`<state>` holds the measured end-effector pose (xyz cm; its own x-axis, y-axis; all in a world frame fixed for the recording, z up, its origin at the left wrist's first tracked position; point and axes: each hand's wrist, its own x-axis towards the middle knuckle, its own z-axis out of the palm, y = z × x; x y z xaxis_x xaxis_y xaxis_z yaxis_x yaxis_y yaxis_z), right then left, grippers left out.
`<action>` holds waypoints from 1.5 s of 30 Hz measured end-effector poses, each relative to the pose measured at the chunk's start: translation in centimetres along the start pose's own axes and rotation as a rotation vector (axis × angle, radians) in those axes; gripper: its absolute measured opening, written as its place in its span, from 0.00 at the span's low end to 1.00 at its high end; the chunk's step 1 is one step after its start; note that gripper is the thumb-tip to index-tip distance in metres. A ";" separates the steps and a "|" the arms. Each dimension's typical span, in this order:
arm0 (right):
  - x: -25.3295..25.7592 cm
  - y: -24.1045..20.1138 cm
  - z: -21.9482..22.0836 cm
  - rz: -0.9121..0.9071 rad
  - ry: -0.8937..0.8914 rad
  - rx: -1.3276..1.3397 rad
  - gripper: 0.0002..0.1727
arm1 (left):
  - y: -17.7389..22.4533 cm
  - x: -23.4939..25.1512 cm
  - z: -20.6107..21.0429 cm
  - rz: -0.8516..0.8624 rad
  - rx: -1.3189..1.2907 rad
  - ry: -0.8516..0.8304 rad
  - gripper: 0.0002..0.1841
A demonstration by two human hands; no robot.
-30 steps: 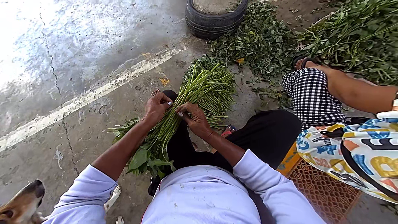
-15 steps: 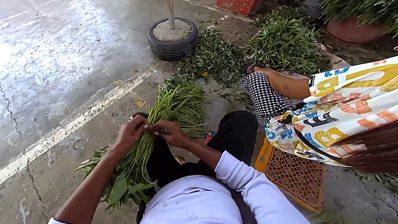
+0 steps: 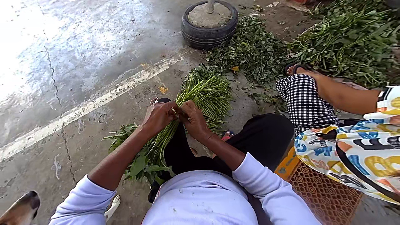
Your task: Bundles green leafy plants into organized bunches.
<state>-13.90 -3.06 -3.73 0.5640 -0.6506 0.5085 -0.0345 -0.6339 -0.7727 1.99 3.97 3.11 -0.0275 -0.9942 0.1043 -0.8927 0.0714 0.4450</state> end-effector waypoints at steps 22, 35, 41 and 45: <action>-0.6 1.3 1.8 -0.058 0.071 -0.078 0.07 | -1.6 -1.0 -0.1 -0.140 -0.382 0.000 0.05; 0.0 1.4 1.1 -0.004 0.020 -0.037 0.11 | -2.0 0.4 0.5 -0.229 -0.358 0.012 0.04; -0.1 1.6 1.1 -0.016 0.010 -0.084 0.11 | -2.2 0.9 0.3 -0.311 -0.433 -0.041 0.06; -0.1 2.0 1.0 -0.020 -0.010 -0.051 0.05 | -2.4 0.4 0.0 -0.272 -0.460 -0.055 0.06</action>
<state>-13.20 -3.86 -5.63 0.5728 -0.6340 0.5196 -0.0652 -0.6671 -0.7421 4.14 3.37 2.06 0.1427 -0.9836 -0.1104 -0.5818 -0.1736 0.7946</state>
